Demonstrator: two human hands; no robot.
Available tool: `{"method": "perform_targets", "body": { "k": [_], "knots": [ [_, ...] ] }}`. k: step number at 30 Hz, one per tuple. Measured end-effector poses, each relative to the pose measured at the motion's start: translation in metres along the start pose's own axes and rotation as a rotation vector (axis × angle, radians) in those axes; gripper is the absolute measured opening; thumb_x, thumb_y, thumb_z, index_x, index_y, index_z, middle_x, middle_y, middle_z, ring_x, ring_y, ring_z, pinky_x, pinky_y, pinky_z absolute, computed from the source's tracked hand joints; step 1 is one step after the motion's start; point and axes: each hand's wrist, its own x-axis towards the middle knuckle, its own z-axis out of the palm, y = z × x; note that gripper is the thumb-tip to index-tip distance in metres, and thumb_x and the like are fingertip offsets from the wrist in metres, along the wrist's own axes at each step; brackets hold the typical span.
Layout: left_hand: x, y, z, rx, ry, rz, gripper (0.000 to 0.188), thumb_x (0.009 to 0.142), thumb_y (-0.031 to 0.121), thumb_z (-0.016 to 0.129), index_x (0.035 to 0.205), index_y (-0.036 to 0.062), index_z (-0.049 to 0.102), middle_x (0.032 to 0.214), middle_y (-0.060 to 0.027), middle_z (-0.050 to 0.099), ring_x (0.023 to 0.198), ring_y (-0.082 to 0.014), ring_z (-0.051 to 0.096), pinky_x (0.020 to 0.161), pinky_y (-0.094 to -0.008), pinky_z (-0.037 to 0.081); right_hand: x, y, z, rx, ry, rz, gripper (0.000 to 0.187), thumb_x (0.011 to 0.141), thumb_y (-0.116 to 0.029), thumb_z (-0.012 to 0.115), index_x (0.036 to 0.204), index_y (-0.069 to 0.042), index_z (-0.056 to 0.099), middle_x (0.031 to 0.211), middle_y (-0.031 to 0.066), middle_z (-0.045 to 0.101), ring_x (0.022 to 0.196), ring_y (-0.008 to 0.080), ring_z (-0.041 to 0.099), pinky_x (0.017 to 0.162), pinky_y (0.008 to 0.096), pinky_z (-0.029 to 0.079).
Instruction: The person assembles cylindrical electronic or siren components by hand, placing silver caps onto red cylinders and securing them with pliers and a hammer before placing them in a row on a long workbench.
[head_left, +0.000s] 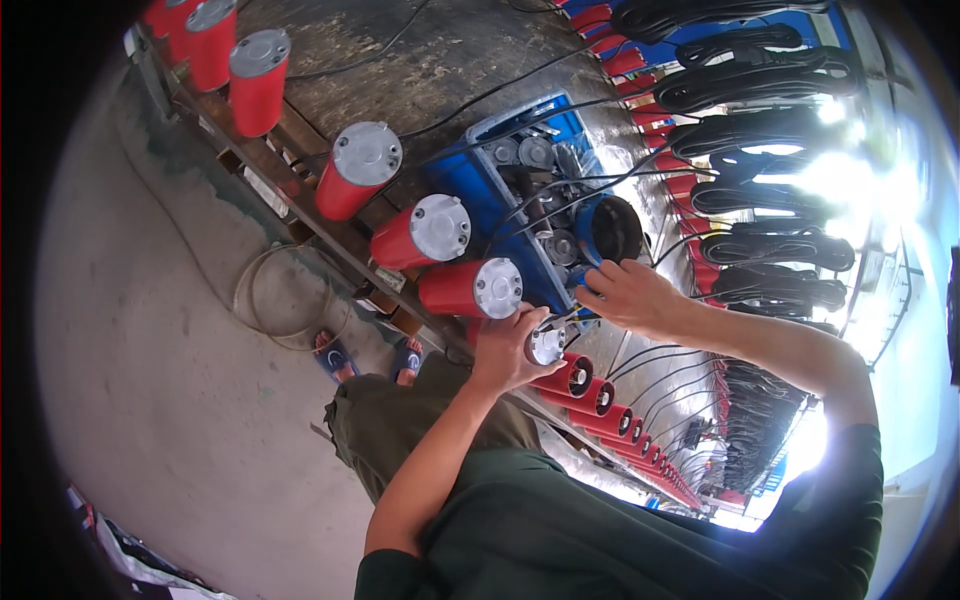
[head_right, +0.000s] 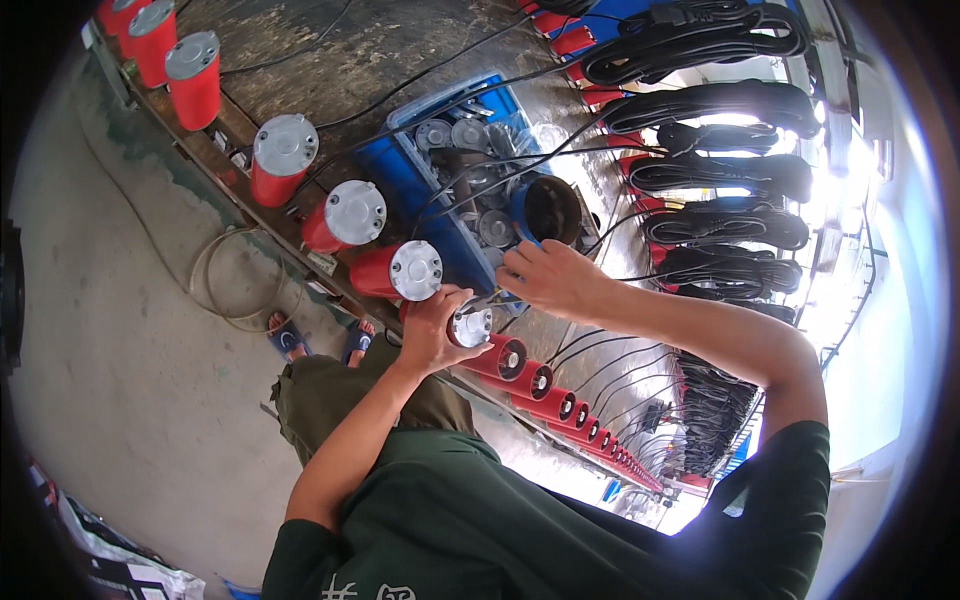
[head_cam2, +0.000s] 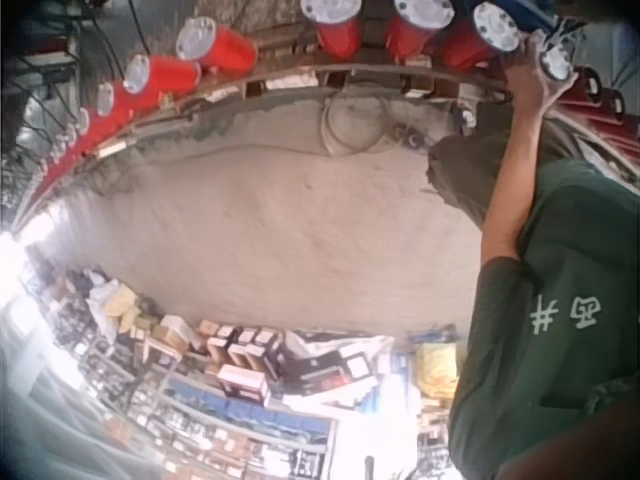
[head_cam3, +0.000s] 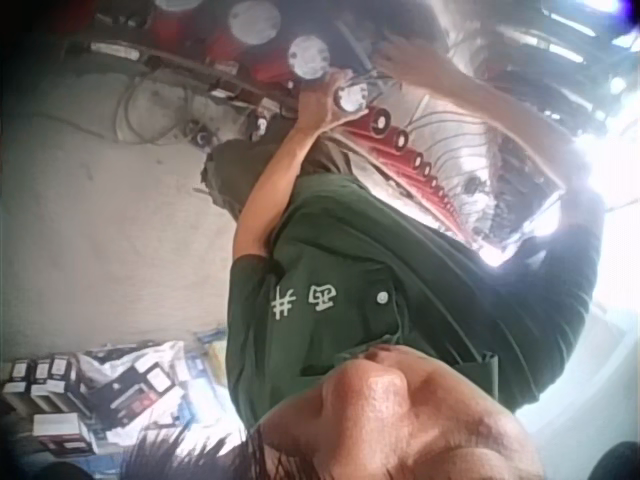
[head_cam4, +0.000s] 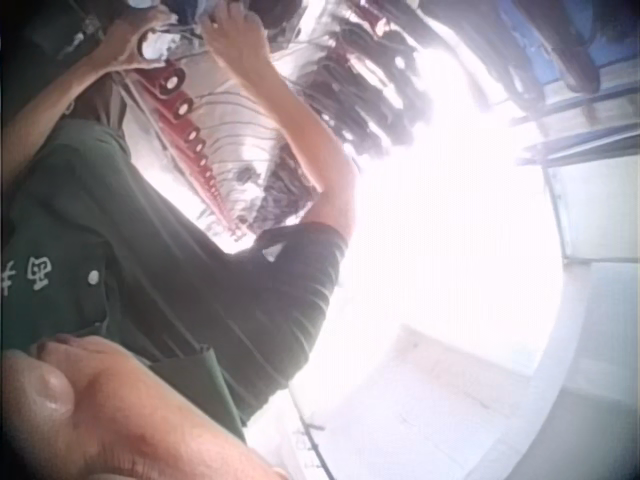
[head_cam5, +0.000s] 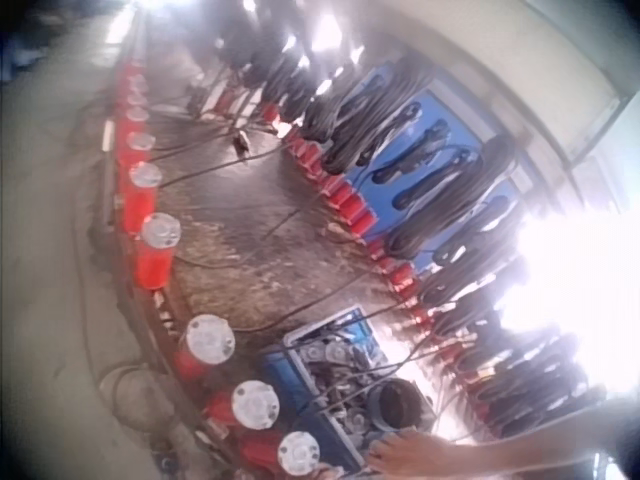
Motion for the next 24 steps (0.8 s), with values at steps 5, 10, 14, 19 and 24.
{"method": "perform_targets", "body": {
  "k": [5,10,14,19,24],
  "knots": [
    [0.000,0.003,-0.001,-0.002,0.036,0.001,0.082,0.060,0.041,0.100,0.129,0.0141,0.067,0.117,-0.0058,0.067,0.104,-0.0306,0.069,0.088,-0.0452,0.055,0.004,0.005,-0.002,0.003,-0.029,-0.068,0.039,0.085,-0.020,0.074,0.120,-0.012,0.059,0.107,0.0013,0.056,0.101,0.0186,0.060,0.076,0.0310,0.047],
    [-0.003,0.001,0.000,-0.012,0.039,-0.030,0.078,0.061,0.040,0.099,0.129,0.0158,0.067,0.118,-0.0051,0.067,0.105,-0.0315,0.069,0.093,-0.0475,0.054,0.005,0.005,-0.008,0.100,-0.095,-0.069,0.056,0.075,-0.017,0.083,0.125,-0.009,0.058,0.111,0.0056,0.058,0.102,0.0232,0.063,0.074,0.0354,0.053],
    [-0.004,0.002,0.000,0.007,0.031,-0.041,0.078,0.062,0.040,0.098,0.129,0.0160,0.067,0.119,-0.0050,0.067,0.107,-0.0318,0.068,0.096,-0.0480,0.054,0.001,0.004,-0.012,0.420,-0.397,0.029,0.075,0.062,-0.011,0.091,0.128,-0.007,0.056,0.115,0.0099,0.058,0.104,0.0305,0.065,0.076,0.0414,0.058],
    [-0.005,0.002,-0.002,0.039,0.042,-0.031,0.079,0.061,0.040,0.098,0.130,0.0159,0.067,0.120,-0.0053,0.067,0.112,-0.0327,0.067,0.099,-0.0478,0.052,0.003,-0.010,-0.004,-0.052,0.015,-0.062,0.059,0.072,-0.015,0.085,0.123,-0.007,0.056,0.107,0.0055,0.058,0.092,0.0222,0.061,0.066,0.0371,0.050],
    [-0.006,0.001,0.000,0.049,0.039,-0.031,0.077,0.063,0.042,0.097,0.129,0.0158,0.067,0.122,-0.0053,0.066,0.113,-0.0330,0.066,0.099,-0.0479,0.051,0.014,-0.027,-0.035,1.857,-1.140,0.605,0.024,0.085,-0.006,0.065,0.107,-0.005,0.057,0.090,-0.0009,0.054,0.070,0.0123,0.049,0.051,0.0269,0.036]
  ]
}}
